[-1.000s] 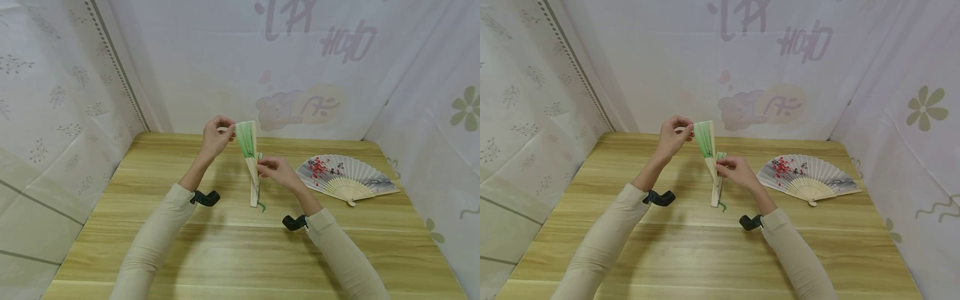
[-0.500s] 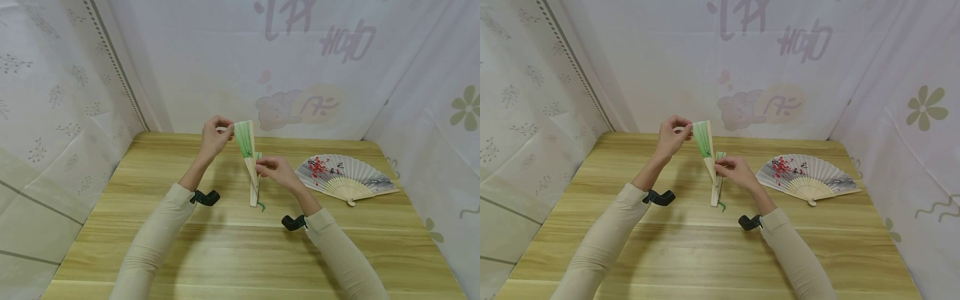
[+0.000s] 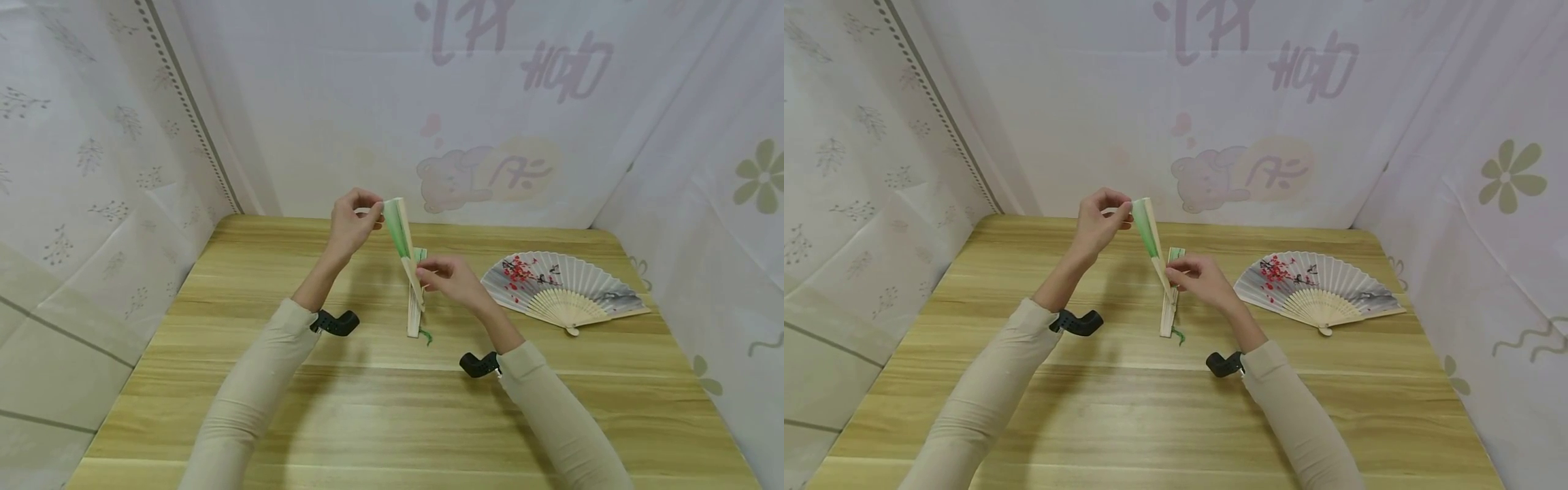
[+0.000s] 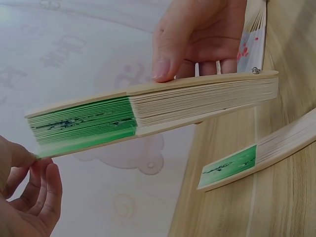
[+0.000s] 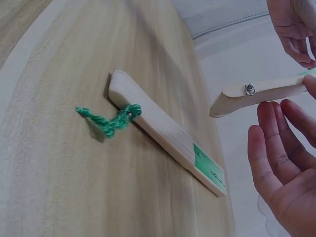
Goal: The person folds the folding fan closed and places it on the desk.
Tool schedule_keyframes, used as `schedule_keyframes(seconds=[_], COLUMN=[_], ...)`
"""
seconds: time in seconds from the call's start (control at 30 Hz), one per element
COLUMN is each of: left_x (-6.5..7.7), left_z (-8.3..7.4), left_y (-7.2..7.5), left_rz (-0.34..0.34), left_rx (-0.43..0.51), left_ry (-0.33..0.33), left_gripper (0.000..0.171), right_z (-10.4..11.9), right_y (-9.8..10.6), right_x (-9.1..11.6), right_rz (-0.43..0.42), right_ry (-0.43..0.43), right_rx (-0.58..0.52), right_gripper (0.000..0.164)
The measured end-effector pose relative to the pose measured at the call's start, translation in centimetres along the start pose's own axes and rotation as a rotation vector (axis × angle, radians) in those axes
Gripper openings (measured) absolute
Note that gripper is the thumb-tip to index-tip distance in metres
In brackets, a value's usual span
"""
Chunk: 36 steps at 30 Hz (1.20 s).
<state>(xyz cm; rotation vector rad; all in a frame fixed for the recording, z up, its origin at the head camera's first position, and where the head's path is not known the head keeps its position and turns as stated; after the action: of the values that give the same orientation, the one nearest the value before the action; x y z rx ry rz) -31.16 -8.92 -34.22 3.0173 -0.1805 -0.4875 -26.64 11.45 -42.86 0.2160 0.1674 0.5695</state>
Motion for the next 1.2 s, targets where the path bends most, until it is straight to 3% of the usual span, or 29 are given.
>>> schedule_keyframes(seconds=[0.37, 0.67, 0.93, 1.1, 1.2], left_x=[-0.3, -0.3, -0.3, -0.3, -0.4], left_z=[0.0, 0.4, 0.5, 0.5, 0.4], left_y=[-0.6, -0.7, -0.8, -0.9, -1.0], left_rz=[0.035, -0.006, -0.042, -0.057, -0.050], left_rx=[-0.050, -0.071, -0.079, -0.097, -0.095], left_ry=[-0.007, 0.002, 0.010, 0.016, 0.011], left_gripper=[0.012, 0.012, 0.009, 0.013, 0.015], right_z=[-0.2, 0.0, 1.1, 2.2, 1.2], right_y=[-0.7, -0.7, -0.9, -1.0, -0.8], right_x=[0.2, 0.4, 0.4, 0.4, 0.1], right_rz=[0.053, 0.042, 0.016, -0.066, -0.151], right_ry=[0.013, 0.034, 0.065, 0.118, 0.128], right_rx=[-0.001, 0.008, 0.108, 0.219, 0.299], right_gripper=[0.026, 0.023, 0.023, 0.016, 0.013])
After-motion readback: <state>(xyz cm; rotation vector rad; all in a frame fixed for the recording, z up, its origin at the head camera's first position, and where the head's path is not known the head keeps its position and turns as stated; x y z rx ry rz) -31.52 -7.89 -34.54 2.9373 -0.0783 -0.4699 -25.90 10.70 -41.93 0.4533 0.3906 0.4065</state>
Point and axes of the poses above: each hand's wrist, its own x-axis away from the middle knuckle, its own y-axis out of the back of the hand, z = x × y, the point moved 7 cm from there along -x, towards the middle knuckle, and after that the axes turned 6 degrees about z, right-handed, at the moved point
